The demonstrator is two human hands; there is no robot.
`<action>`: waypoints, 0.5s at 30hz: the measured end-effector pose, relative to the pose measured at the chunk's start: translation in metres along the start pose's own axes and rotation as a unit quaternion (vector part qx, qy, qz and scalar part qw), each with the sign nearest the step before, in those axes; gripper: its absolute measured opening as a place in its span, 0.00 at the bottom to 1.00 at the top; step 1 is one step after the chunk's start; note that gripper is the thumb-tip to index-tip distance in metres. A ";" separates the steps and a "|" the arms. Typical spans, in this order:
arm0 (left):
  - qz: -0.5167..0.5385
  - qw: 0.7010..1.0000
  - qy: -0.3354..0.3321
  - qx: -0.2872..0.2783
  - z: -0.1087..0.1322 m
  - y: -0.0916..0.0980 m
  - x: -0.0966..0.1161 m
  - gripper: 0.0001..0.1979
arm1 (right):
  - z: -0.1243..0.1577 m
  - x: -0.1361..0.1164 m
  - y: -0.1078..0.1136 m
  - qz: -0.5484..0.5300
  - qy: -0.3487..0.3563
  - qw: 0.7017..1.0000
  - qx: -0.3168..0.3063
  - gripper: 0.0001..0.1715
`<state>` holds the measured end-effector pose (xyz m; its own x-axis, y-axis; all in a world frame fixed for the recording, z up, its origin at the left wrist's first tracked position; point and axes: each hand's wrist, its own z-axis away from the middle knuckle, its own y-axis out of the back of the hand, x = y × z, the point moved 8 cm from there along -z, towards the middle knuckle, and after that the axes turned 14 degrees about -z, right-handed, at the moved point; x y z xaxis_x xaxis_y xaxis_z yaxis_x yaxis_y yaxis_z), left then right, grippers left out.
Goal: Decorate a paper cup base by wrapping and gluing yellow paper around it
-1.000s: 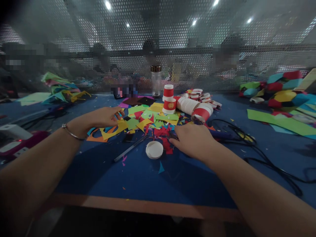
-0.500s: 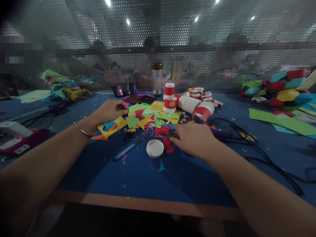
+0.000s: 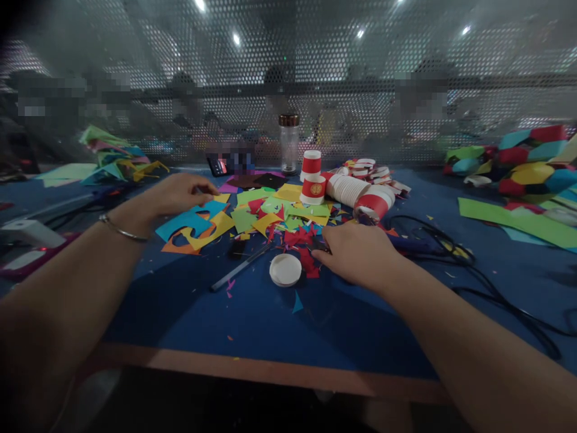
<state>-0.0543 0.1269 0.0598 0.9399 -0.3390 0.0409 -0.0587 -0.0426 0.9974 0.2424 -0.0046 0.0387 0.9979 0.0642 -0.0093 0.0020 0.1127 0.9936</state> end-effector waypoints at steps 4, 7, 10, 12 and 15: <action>-0.050 0.998 0.041 -0.022 -0.008 -0.013 -0.045 0.07 | 0.000 0.000 -0.001 0.004 0.002 1.000 0.002 0.24; -0.055 0.997 0.051 -0.031 -0.010 -0.020 -0.059 0.13 | 0.001 -0.001 -0.001 0.006 0.004 1.000 0.002 0.23; -0.047 0.996 0.053 -0.044 -0.012 -0.026 -0.065 0.19 | 0.002 -0.001 0.000 0.006 0.011 1.000 0.005 0.23; -0.037 0.996 0.052 -0.058 -0.015 -0.032 -0.069 0.21 | 0.001 -0.001 0.000 0.001 0.012 1.000 0.001 0.23; -0.013 0.997 0.037 -0.060 -0.020 -0.039 -0.076 0.19 | 0.001 -0.001 0.000 -0.007 0.007 1.000 -0.007 0.24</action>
<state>-0.1161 0.1734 0.0188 0.9631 -0.2688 0.0149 0.0024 0.0636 0.9980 0.2415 -0.0055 0.0389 0.9967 0.0769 -0.0247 0.0149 0.1266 0.9918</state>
